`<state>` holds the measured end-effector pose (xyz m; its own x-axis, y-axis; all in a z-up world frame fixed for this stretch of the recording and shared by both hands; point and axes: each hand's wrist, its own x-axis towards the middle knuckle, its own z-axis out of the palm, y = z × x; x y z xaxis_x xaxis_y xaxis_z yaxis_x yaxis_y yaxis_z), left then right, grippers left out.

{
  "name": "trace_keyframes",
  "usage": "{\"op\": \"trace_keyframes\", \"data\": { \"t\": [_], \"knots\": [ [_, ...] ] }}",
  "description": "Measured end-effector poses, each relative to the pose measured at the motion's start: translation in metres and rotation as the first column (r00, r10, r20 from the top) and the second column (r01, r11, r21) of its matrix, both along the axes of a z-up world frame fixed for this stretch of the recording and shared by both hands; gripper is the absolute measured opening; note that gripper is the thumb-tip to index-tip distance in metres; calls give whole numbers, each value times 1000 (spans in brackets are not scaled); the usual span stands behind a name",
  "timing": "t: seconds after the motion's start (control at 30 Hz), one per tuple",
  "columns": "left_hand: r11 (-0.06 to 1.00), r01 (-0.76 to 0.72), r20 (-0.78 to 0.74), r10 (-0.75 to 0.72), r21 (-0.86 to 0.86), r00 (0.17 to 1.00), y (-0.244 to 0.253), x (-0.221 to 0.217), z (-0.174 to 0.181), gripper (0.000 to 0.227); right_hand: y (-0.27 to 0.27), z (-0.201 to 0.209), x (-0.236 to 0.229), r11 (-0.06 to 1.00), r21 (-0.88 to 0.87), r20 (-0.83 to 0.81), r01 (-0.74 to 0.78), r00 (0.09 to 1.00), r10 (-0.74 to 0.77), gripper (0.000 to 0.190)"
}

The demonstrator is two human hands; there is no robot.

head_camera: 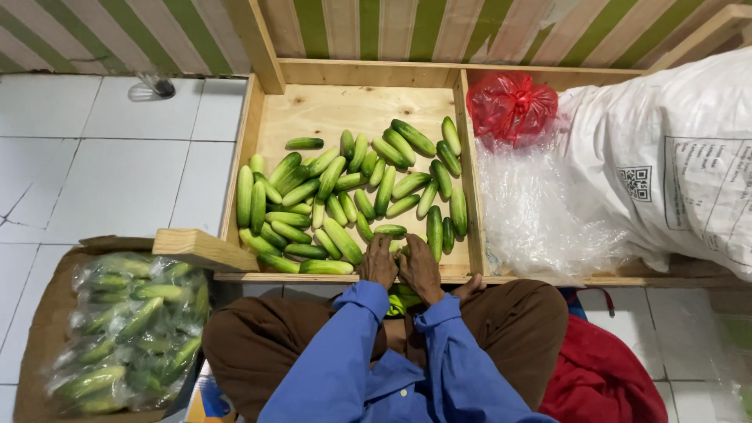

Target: Bagging individual cucumbers and placing them into a cardboard box for distribution

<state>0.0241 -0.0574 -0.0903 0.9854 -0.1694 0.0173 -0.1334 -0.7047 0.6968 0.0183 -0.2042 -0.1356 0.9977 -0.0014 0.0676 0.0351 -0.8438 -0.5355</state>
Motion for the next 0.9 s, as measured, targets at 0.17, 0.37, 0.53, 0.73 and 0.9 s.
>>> {"op": "trace_keyframes", "data": {
  "t": [0.17,0.37,0.53,0.73,0.9],
  "knots": [
    [974,163,-35,-160,156,987,0,5,7,63,-1,11,14,999,-20,37,-27,999,28,45],
    [929,169,-120,-136,329,983,-11,12,-18,62,-17,13,84,978,-205,136,-27,989,56,48],
    [906,142,-44,-135,399,990,-14,9,-15,59,-34,18,141,926,-370,107,-68,988,115,72],
    [922,147,-71,-131,359,989,-17,11,-29,60,-48,-4,175,856,-497,-140,-141,987,80,79],
    [949,76,-54,-63,307,997,-20,8,-34,50,-72,-28,188,757,-651,108,-60,980,170,56]
  ]
}}
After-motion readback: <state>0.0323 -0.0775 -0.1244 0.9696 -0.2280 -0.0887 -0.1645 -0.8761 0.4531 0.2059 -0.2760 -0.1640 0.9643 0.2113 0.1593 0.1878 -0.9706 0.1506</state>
